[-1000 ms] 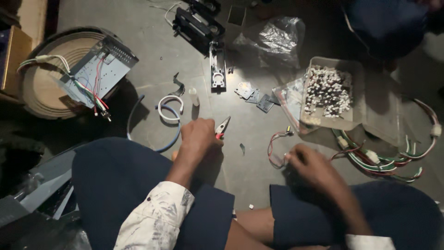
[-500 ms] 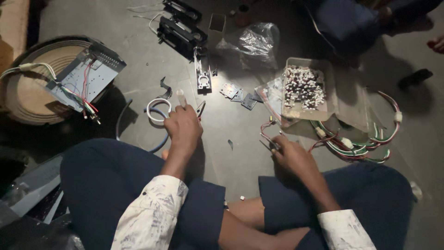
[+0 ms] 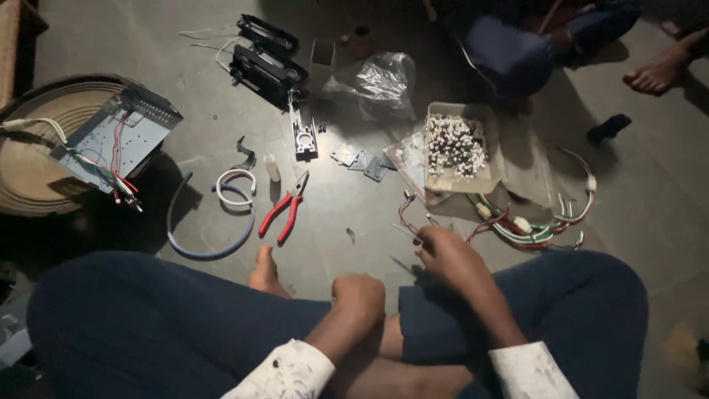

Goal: The person sits on the floor and assembles an electronic device by inserting small cylindrical components into a metal casing. They use a screwdriver to secure the components and handle various wires and tools during the process.

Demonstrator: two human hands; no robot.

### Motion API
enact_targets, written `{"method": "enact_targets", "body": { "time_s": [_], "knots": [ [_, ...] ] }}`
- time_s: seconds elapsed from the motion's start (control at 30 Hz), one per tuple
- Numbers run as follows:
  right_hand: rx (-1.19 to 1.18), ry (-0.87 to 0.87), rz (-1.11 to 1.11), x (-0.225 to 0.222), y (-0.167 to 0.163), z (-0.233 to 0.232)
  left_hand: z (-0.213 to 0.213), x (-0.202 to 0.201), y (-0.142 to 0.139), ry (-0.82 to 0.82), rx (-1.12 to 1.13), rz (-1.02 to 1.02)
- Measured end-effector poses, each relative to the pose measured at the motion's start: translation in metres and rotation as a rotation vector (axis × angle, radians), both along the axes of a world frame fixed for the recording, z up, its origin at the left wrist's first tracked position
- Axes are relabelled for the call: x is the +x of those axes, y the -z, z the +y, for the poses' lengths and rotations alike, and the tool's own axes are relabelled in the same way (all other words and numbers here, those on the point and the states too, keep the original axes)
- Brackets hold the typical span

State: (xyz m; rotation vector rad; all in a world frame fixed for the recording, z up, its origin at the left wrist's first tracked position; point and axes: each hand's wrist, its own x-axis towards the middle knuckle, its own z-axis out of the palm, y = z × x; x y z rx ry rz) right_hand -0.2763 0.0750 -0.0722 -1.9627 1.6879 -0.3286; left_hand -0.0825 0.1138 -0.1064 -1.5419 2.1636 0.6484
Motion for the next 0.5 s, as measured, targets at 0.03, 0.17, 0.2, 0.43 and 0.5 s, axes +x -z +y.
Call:
{"method": "enact_targets", "body": {
  "time_s": [0.03, 0.17, 0.2, 0.43, 0.5],
  "knots": [
    [0.019, -0.003, 0.0, 0.002, -0.002, 0.001, 0.001, -0.002, 0.004, 0.007, -0.048, 0.003],
    [-0.006, 0.031, -0.031, 0.007, -0.007, 0.0, 0.001, 0.006, 0.018, -0.018, -0.02, 0.071],
    [-0.016, 0.026, -0.016, 0.008, -0.007, -0.002, -0.001, 0.01, 0.02, -0.022, -0.012, 0.085],
    [0.012, 0.019, -0.01, 0.003, 0.006, -0.007, -0.022, 0.05, 0.011, -0.175, -0.106, 0.121],
    [0.025, 0.002, -0.033, 0.004, 0.01, -0.003, -0.036, 0.07, 0.005, -0.296, -0.189, 0.255]
  ]
}}
